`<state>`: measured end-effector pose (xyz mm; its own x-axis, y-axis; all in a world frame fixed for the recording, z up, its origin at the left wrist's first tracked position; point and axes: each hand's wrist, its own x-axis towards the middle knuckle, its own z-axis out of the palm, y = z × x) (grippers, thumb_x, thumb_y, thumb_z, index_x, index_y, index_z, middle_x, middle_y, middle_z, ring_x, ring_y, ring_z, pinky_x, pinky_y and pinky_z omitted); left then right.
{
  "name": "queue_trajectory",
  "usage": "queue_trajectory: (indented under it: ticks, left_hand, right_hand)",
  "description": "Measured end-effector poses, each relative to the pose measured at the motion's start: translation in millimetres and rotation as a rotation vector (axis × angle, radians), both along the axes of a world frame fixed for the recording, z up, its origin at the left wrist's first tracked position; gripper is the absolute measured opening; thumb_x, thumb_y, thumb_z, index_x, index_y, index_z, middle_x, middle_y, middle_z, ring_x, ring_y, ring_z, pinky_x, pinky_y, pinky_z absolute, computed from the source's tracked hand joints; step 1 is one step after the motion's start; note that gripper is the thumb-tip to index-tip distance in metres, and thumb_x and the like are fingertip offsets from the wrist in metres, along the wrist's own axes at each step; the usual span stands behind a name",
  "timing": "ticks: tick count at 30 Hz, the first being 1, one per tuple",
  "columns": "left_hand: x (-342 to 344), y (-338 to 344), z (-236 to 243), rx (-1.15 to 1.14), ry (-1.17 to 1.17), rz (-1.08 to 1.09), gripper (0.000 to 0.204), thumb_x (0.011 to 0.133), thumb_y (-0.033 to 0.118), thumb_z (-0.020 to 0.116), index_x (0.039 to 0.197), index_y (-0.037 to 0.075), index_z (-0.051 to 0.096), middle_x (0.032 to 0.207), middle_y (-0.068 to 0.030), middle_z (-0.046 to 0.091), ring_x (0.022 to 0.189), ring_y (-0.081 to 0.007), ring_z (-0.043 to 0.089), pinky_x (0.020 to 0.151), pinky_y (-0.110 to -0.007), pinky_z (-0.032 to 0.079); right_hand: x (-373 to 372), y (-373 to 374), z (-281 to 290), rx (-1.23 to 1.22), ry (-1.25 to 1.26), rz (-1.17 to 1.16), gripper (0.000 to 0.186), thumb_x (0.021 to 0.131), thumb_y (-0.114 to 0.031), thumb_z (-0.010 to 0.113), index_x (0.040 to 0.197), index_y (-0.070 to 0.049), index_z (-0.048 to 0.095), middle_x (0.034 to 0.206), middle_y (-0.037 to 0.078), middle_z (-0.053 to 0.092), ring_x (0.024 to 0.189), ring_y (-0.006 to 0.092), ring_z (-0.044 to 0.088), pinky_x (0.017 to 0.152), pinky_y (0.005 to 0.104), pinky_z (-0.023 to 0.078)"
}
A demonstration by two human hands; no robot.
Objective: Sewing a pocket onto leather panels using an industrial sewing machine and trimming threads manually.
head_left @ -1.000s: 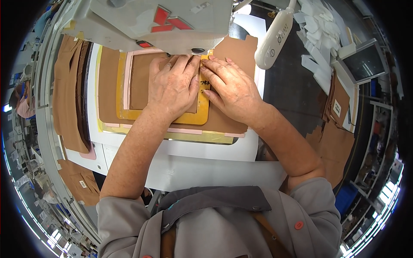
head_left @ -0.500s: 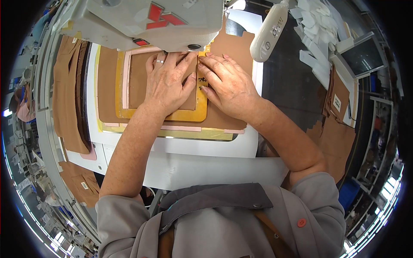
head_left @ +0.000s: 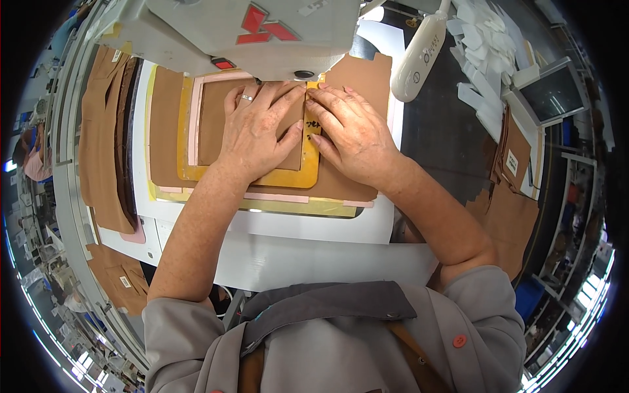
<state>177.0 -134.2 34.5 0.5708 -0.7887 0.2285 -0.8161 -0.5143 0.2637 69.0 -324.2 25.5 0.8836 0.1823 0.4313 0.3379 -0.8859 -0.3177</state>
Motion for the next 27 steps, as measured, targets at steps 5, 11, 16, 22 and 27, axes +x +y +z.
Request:
queue_trajectory:
  ticks: [5, 11, 16, 22, 27]
  left_hand:
    - [-1, 1, -1, -0.008, -0.007, -0.022, 0.055, 0.088, 0.029, 0.069, 0.142, 0.020, 0.062, 0.139, -0.0015, 0.060, 0.129, -0.0242, 0.052, 0.115, -0.053, 0.030]
    - [-2, 2, -2, -0.015, -0.027, -0.010, 0.056, 0.088, 0.030, 0.069, 0.142, 0.020, 0.062, 0.139, -0.0017, 0.060, 0.131, -0.0245, 0.052, 0.116, -0.053, 0.029]
    - [2, 4, 0, -0.023, 0.009, -0.019, 0.049, 0.087, 0.031, 0.071, 0.135, 0.019, 0.067, 0.139, -0.0022, 0.060, 0.129, -0.0246, 0.054, 0.116, -0.053, 0.029]
    - [11, 16, -1, -0.052, 0.062, -0.112, 0.043, 0.088, 0.034, 0.074, 0.128, 0.021, 0.073, 0.146, -0.0025, 0.059, 0.137, -0.0238, 0.051, 0.117, -0.051, 0.030]
    - [9, 18, -11, -0.109, 0.071, -0.147, 0.046, 0.085, 0.028, 0.076, 0.129, 0.017, 0.073, 0.150, -0.0019, 0.058, 0.139, -0.0268, 0.049, 0.117, -0.049, 0.032]
  right_hand:
    - [0, 0, 2, -0.005, 0.016, -0.005, 0.044, 0.089, -0.021, 0.075, 0.127, 0.000, 0.064, 0.137, 0.012, 0.060, 0.134, 0.0280, 0.057, 0.116, 0.0507, 0.043]
    - [0, 0, 1, 0.003, 0.018, 0.002, 0.044, 0.090, -0.021, 0.074, 0.128, -0.001, 0.064, 0.139, 0.012, 0.060, 0.133, 0.0282, 0.057, 0.115, 0.0508, 0.044]
    - [-1, -1, 2, -0.010, 0.030, 0.000, 0.045, 0.091, -0.022, 0.073, 0.129, -0.002, 0.063, 0.138, 0.012, 0.060, 0.134, 0.0282, 0.056, 0.116, 0.0506, 0.043]
    - [0, -3, 2, -0.002, 0.058, 0.015, 0.048, 0.090, -0.022, 0.074, 0.132, -0.003, 0.062, 0.138, 0.012, 0.059, 0.133, 0.0305, 0.056, 0.116, 0.0505, 0.043]
    - [1, -2, 3, 0.013, 0.060, 0.023, 0.049, 0.087, -0.022, 0.077, 0.131, -0.005, 0.062, 0.138, 0.013, 0.060, 0.132, 0.0316, 0.056, 0.116, 0.0527, 0.042]
